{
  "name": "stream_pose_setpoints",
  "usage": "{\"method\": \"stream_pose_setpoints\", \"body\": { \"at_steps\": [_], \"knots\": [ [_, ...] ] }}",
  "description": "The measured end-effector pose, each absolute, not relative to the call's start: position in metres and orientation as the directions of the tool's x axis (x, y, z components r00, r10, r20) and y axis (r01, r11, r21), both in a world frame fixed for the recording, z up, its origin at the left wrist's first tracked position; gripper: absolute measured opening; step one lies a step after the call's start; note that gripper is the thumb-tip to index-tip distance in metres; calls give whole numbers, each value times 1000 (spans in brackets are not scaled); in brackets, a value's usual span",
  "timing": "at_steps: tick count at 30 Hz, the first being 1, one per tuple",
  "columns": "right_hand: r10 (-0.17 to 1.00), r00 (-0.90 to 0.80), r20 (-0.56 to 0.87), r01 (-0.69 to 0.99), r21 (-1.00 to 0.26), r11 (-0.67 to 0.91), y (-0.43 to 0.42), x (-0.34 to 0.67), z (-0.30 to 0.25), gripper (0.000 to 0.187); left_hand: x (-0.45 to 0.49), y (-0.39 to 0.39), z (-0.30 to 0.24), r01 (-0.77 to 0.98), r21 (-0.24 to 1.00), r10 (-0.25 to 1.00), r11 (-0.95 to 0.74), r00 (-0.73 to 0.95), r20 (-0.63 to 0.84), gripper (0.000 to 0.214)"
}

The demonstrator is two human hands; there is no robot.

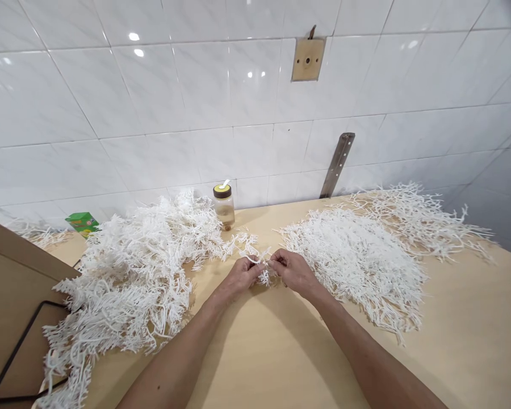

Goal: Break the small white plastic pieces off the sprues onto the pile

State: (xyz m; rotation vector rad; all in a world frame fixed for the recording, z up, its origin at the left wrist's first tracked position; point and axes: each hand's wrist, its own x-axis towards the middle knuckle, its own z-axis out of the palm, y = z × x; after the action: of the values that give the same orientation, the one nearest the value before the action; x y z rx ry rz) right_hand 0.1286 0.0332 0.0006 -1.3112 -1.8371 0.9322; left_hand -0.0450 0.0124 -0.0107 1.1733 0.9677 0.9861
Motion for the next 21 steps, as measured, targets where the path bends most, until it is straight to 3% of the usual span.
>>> {"method": "stream_pose_setpoints", "body": {
  "at_steps": [4,8,10,14,18,21],
  "knots": [
    [956,-213,200,537,-794,286,39,136,0,15,-47,10,-5,-127,983,948,136,305,-91,49],
    [995,14,101,472,-878,82,52,161,1,18,-52,11,-6,-155,981,946,121,317,-66,47],
    [990,92,107,414,-908,59,57,171,2,23,-53,12,-8,-151,978,951,144,294,-95,49],
    [950,196,242,464,-877,128,61,181,2,23,-51,13,-9,-217,961,965,173,232,-122,48],
    [868,234,437,659,-728,189,64,188,-2,23,-50,12,-6,-236,956,969,173,217,-122,46],
    [810,215,545,742,-631,227,62,186,-1,33,-50,12,-5,-236,956,970,175,208,-126,46]
  ]
}}
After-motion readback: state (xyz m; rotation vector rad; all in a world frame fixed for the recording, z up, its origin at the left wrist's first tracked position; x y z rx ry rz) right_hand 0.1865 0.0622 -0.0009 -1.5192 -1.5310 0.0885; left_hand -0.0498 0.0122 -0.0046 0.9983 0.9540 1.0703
